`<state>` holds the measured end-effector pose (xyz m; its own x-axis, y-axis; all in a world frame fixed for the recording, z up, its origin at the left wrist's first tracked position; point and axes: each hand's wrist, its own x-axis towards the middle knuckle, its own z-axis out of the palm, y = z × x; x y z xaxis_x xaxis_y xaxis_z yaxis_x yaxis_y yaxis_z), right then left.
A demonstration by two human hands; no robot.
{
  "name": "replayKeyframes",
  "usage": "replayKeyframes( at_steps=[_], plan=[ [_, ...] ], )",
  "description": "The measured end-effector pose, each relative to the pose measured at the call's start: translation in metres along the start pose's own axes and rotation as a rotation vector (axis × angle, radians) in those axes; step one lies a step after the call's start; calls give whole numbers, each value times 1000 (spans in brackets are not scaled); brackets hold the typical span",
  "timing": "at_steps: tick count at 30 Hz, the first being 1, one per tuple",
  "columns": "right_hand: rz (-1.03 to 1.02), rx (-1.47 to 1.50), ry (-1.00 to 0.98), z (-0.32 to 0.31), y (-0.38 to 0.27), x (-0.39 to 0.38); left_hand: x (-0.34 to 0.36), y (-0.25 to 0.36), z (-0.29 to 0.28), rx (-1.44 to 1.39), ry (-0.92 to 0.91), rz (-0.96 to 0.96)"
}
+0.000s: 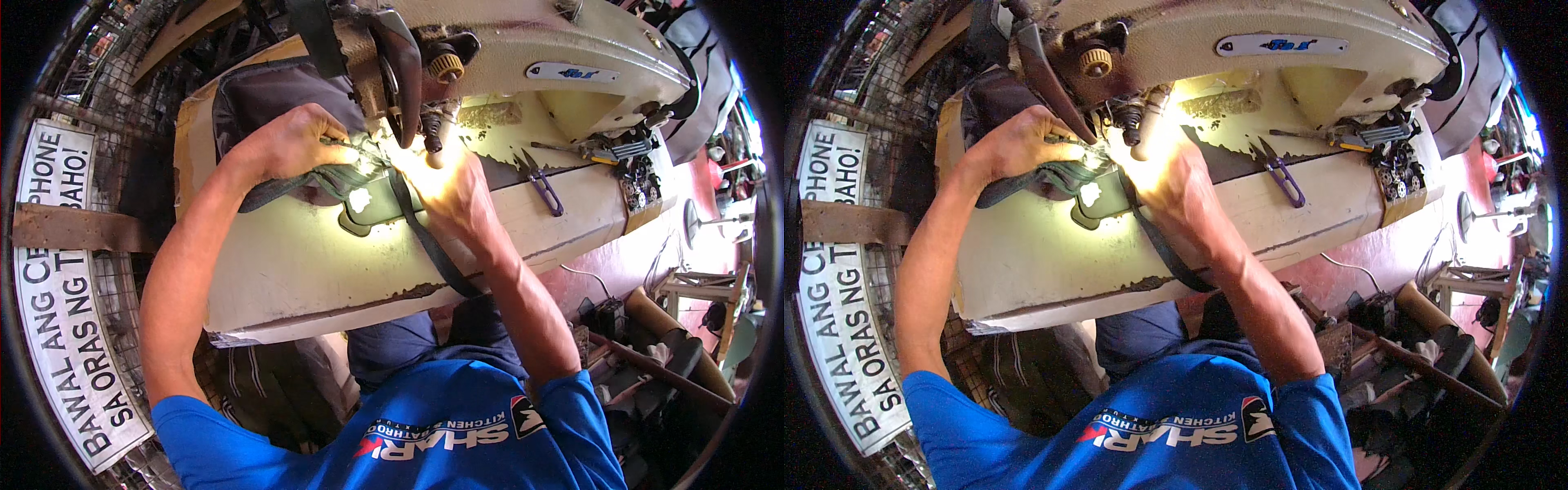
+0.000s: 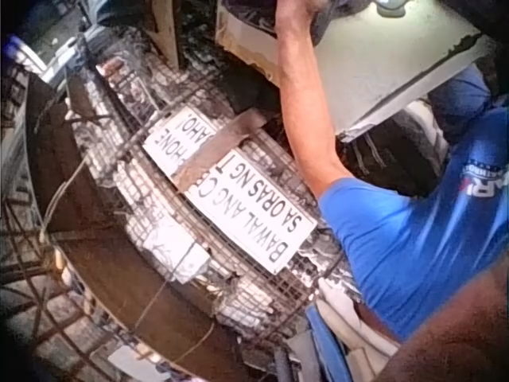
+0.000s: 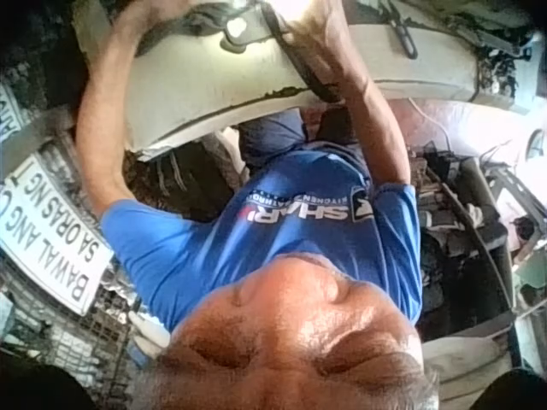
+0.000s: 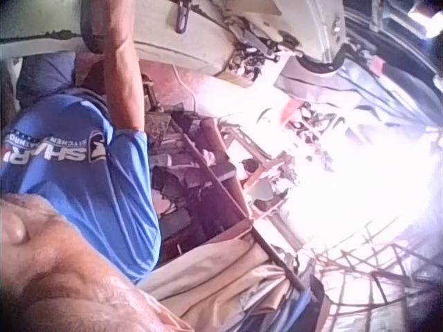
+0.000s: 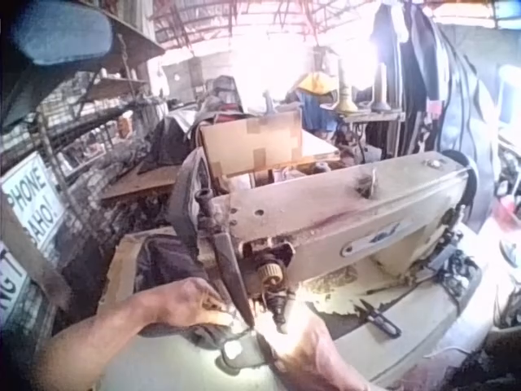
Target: Sewing a black leather bag or pouch using an industrial sewing machine.
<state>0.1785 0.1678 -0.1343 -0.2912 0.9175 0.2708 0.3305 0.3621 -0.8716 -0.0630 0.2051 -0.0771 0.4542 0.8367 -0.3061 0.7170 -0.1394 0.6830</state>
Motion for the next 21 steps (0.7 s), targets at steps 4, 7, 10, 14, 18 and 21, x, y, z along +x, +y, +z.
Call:
replayKeyframes(
  at_steps=[4, 7, 10, 14, 18, 21],
  plan=[
    [15, -400, -84, -2, -21, -36, -10, 28, 2, 253, 35, 95],
    [119, -296, -124, 8, -29, -34, -20, 45, 9, 634, 33, 77],
    [78, -257, -89, 6, -34, -37, -31, 47, 18, 966, 69, 229],
    [153, -206, -47, 16, -31, -52, -35, 74, 34, 1182, 131, 336],
    [246, -341, -178, 10, -32, -49, -43, 73, 47, 1369, 153, 439],
    [182, -327, -177, 14, -31, -49, -43, 70, 40, 1417, 97, 469]
  ],
)
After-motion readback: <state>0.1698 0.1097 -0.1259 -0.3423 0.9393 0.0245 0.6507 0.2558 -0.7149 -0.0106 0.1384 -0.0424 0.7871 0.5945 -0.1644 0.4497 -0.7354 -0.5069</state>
